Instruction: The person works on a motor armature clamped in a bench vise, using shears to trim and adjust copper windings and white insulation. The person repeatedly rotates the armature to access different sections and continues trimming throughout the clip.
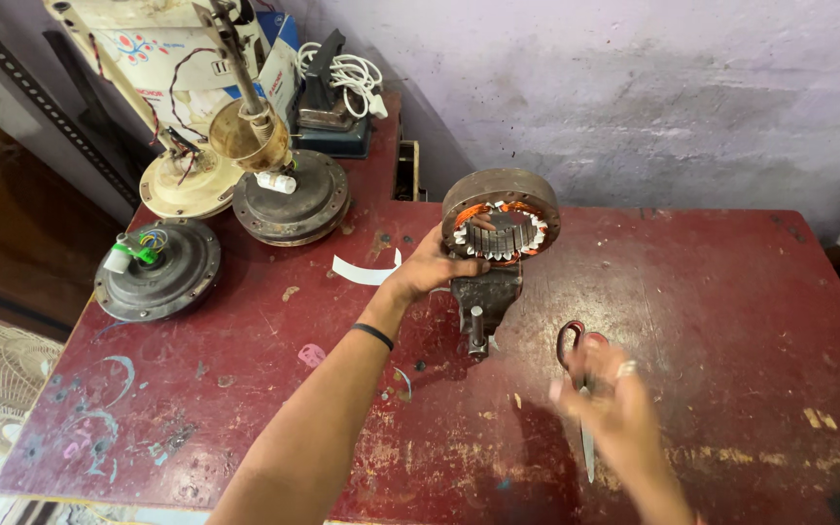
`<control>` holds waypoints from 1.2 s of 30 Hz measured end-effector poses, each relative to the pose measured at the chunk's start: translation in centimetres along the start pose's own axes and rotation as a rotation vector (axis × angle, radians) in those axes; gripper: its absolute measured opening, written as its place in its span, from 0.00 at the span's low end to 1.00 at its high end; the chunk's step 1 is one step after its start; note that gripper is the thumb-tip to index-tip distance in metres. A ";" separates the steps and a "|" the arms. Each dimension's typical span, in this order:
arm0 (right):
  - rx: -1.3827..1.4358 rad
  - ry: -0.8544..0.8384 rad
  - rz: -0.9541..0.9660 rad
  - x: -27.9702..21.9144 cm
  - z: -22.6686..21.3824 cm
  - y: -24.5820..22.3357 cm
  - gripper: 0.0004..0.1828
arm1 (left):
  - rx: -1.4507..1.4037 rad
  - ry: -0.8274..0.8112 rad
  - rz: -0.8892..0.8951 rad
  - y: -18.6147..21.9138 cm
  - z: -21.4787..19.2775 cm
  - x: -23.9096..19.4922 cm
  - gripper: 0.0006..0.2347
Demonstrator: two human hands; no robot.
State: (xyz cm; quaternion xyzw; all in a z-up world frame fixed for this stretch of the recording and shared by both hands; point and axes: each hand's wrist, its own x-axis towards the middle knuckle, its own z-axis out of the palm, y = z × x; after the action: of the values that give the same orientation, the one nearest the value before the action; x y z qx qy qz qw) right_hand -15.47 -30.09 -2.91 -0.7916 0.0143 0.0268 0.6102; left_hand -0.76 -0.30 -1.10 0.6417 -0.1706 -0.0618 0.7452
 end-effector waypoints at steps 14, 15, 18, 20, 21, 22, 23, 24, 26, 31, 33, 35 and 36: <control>0.564 -0.215 -0.341 14.6 7.4 -6.9 0.42 | -0.007 0.060 -0.033 0.0 0.5 0.1 0.26; 0.573 -0.233 -0.344 14.7 7.3 -6.6 0.42 | 0.015 0.086 -0.063 -0.1 0.7 0.2 0.26; 0.585 -0.268 -0.356 14.9 7.0 -5.7 0.41 | -0.036 0.055 0.015 -0.7 0.6 0.1 0.24; 0.570 -0.270 -0.377 15.1 7.0 -5.5 0.43 | -0.090 0.026 0.029 -1.1 0.4 0.4 0.25; 0.580 -0.262 -0.368 15.1 7.1 -5.4 0.43 | -0.115 0.015 0.035 -1.3 0.3 0.4 0.25; 0.590 -0.253 -0.358 15.1 7.1 -5.4 0.44 | -0.066 0.046 0.020 -1.5 0.3 0.5 0.28; 0.600 -0.245 -0.350 15.1 7.2 -5.5 0.44 | -0.015 0.078 0.006 -1.6 0.2 0.6 0.30; 0.555 -0.220 -0.338 15.0 7.2 -5.6 0.43 | 0.036 0.110 -0.007 -1.7 0.3 0.6 0.32; 0.469 -0.174 -0.318 14.7 7.2 -5.9 0.40 | 0.014 0.106 0.036 -1.9 0.4 0.8 0.33; 0.223 0.190 -0.383 11.2 8.1 -5.8 0.32 | -0.049 0.106 0.081 -2.0 0.4 0.8 0.32; 0.094 0.317 -0.365 9.4 8.9 -5.6 0.23 | -0.052 0.110 0.077 -1.9 0.4 0.9 0.31; 0.062 0.378 -0.356 8.2 9.8 -5.5 0.14 | 0.002 0.088 0.099 -1.7 0.3 0.7 0.27; 0.033 0.389 -0.375 7.9 10.1 -5.5 0.12 | 0.029 0.076 0.110 -1.6 0.3 0.7 0.24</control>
State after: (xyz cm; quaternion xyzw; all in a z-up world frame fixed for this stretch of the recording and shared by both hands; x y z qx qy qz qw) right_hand -7.51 -18.82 -0.65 -0.7606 -0.0151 -0.2395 0.6033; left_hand -0.06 -1.07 -2.49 0.6440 -0.1781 0.0059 0.7440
